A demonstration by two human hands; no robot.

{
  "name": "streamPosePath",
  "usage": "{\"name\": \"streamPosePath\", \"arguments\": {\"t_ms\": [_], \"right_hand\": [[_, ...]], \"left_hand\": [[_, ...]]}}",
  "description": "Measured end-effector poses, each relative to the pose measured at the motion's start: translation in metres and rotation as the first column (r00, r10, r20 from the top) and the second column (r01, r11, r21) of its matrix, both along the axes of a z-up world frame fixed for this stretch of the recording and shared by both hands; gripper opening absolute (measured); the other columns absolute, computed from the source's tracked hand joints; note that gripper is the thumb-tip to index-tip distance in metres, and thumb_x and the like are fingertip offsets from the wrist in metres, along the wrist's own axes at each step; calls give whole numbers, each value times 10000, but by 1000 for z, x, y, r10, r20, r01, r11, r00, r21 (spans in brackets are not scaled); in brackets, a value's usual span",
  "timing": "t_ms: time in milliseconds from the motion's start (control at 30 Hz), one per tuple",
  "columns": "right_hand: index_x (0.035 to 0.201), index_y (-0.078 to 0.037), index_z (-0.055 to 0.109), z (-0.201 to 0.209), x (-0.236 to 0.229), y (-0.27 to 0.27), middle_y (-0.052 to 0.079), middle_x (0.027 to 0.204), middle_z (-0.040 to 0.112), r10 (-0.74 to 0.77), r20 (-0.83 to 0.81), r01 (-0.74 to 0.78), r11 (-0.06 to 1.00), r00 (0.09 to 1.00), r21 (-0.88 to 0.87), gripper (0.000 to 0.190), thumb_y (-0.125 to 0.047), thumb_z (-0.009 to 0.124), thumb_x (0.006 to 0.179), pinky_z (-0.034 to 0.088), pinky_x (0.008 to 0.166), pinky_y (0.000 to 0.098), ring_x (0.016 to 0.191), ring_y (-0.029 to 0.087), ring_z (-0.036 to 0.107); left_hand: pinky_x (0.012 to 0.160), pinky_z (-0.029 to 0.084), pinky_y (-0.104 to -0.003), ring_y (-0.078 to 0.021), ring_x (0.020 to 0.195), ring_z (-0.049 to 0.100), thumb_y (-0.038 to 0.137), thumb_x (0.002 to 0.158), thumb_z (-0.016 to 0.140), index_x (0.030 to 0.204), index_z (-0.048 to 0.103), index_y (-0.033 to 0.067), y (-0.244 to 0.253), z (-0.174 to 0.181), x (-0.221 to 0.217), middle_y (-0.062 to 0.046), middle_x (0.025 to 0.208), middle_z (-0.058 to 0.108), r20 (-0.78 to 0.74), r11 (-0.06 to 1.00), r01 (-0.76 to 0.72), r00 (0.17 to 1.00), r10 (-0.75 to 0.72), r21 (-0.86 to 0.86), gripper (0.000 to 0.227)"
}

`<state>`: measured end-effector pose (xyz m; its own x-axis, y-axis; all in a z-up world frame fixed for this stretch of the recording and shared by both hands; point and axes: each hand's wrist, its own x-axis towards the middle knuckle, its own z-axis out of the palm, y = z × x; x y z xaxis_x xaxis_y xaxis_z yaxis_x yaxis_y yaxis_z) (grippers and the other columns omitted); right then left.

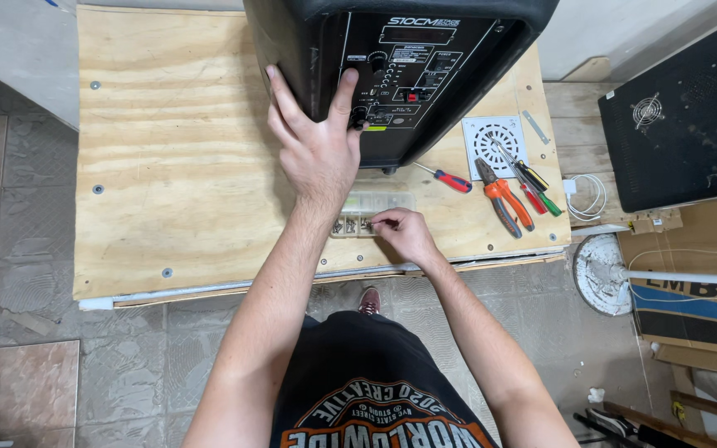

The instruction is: The person installs a circuit board into a large black speaker cabinet and secures it using screws. They connect wires to the board, place it inside the cabinet, and then fasten the back panel with multiple screws using their hands.

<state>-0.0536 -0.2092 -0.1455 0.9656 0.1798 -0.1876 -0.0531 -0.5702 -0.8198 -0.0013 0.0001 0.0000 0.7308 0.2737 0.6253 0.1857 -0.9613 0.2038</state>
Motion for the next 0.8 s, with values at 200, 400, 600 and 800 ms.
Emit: {"name": "streamPosePath", "arguments": {"t_ms": [200, 400, 600, 800], "right_hand": [[1009, -130, 900, -6, -3, 10, -16, 1013, 893, -116, 41, 114, 992, 992, 44, 118, -114, 806, 940, 624, 873, 216, 899, 76, 773], [1019, -145, 914, -10, -9, 10, 44, 1060, 871, -157, 136, 144, 984, 978, 103, 96, -102, 898, 935, 641, 932, 252, 1006, 141, 803], [959, -123, 796, 45, -20, 23, 1, 957, 767, -193, 246, 153, 973, 950, 172, 190, 23, 725, 860, 530, 642, 225, 872, 96, 690], [1247, -60, 829, 144, 3, 44, 99, 961, 667, -166, 535, -35, 938, 829, 345, 291, 60, 663, 1040, 654, 659, 285, 910, 174, 690]], "left_hand": [[776, 742, -492, -425, 1592, 555, 803, 850, 1142, 1796, 173, 659, 0, 1, -1, -327, 1861, 144, 8, 1000, 10, 1000, -10, -1, 1362], [881, 759, -491, -433, 1578, 550, 807, 876, 1119, 1808, 135, 651, -1, -2, 1, -341, 1866, 127, 18, 1000, 16, 1000, -16, 13, 1364], [937, 756, -496, -434, 1527, 565, 717, 820, 1131, 1777, 253, 667, -2, -1, 3, -323, 1850, 157, 73, 1000, 20, 997, -20, -11, 1300], [708, 764, -525, -526, 1448, 581, 581, 523, 1144, 1709, 397, 645, 4, 8, 7, -358, 1760, 291, 255, 996, 87, 964, -78, -22, 1403]]}}
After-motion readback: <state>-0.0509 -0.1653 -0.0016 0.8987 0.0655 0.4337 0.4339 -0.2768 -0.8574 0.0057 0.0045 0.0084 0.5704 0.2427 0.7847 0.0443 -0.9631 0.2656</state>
